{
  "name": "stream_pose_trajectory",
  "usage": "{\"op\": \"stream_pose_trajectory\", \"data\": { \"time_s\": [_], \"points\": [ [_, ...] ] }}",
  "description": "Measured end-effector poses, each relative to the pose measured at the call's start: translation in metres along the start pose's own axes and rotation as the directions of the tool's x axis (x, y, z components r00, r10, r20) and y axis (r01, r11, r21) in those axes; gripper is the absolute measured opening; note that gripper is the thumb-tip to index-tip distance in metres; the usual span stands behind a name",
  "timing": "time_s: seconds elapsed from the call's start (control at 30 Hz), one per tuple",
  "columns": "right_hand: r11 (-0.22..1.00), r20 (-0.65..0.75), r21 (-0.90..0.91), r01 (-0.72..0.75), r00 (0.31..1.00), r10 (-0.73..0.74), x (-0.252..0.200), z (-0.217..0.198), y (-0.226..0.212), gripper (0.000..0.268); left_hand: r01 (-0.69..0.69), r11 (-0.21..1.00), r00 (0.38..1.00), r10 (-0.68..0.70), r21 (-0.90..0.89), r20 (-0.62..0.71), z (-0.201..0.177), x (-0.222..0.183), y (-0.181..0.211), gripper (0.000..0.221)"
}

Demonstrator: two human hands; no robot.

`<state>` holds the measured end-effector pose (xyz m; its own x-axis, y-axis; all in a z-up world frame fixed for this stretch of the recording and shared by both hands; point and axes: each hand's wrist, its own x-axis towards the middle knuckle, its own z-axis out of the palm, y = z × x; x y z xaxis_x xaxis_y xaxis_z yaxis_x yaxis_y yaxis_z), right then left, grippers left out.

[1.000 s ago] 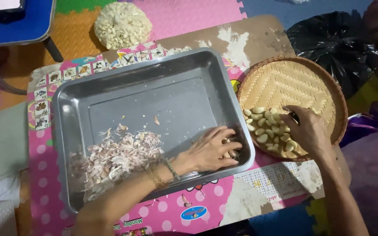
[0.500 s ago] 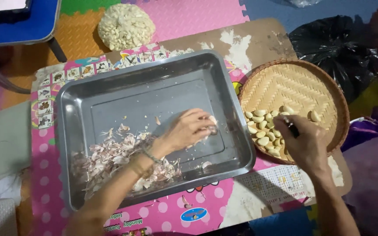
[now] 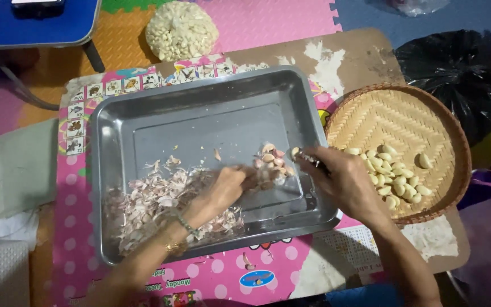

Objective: Peeling individual garlic cloves by hand and placing them into a woven basket.

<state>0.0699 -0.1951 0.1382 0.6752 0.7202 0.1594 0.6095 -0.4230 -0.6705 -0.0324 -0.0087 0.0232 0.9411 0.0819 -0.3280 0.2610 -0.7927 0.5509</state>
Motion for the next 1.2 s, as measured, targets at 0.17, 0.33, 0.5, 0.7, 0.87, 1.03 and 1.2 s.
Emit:
{"op": "stream_pose_trajectory", "data": {
  "time_s": [0.17, 0.33, 0.5, 0.7, 0.87, 1.03, 1.2],
  "points": [
    [0.999, -0.08, 0.025, 0.029, 0.996, -0.026, 0.005, -0.005, 0.003, 0.012, -0.086, 0.996, 0.996, 0.086, 0.027, -0.01, -0.011, 0.02, 0.027, 0.033],
    [0.995, -0.071, 0.091, -0.033, 0.997, 0.04, 0.005, -0.007, 0.002, 0.01, -0.119, 0.982, 0.96, 0.152, 0.147, -0.236, 0.041, 0.096, 0.035, 0.027],
    [0.999, 0.067, 0.031, -0.014, 0.998, 0.012, 0.003, -0.01, 0.006, 0.016, -0.06, 0.987, 0.921, 0.113, 0.15, -0.373, 0.097, 0.139, 0.022, 0.036],
    [0.991, 0.544, -0.106, 0.075, 0.839, -0.005, -0.006, 0.018, 0.012, 0.02, -0.07, 0.995, 0.991, 0.061, -0.069, -0.122, 0.057, 0.137, 0.026, 0.022],
    [0.955, 0.717, -0.138, 0.264, 0.692, -0.088, -0.015, 0.058, 0.029, 0.02, -0.331, 0.855, 0.903, 0.165, -0.398, -0.397, -0.005, 0.083, 0.019, 0.024],
    [0.869, 0.7, -0.395, 0.297, 0.71, 0.076, -0.018, 0.09, 0.05, 0.017, -0.309, 0.6, 0.934, 0.043, -0.738, -0.356, -0.04, 0.019, 0.018, 0.032],
    [0.798, 0.539, -0.525, 0.295, 0.841, 0.044, -0.01, 0.079, 0.051, 0.023, -0.328, 0.567, 0.918, 0.001, -0.755, -0.397, -0.049, -0.014, 0.023, 0.032]
  ]
}}
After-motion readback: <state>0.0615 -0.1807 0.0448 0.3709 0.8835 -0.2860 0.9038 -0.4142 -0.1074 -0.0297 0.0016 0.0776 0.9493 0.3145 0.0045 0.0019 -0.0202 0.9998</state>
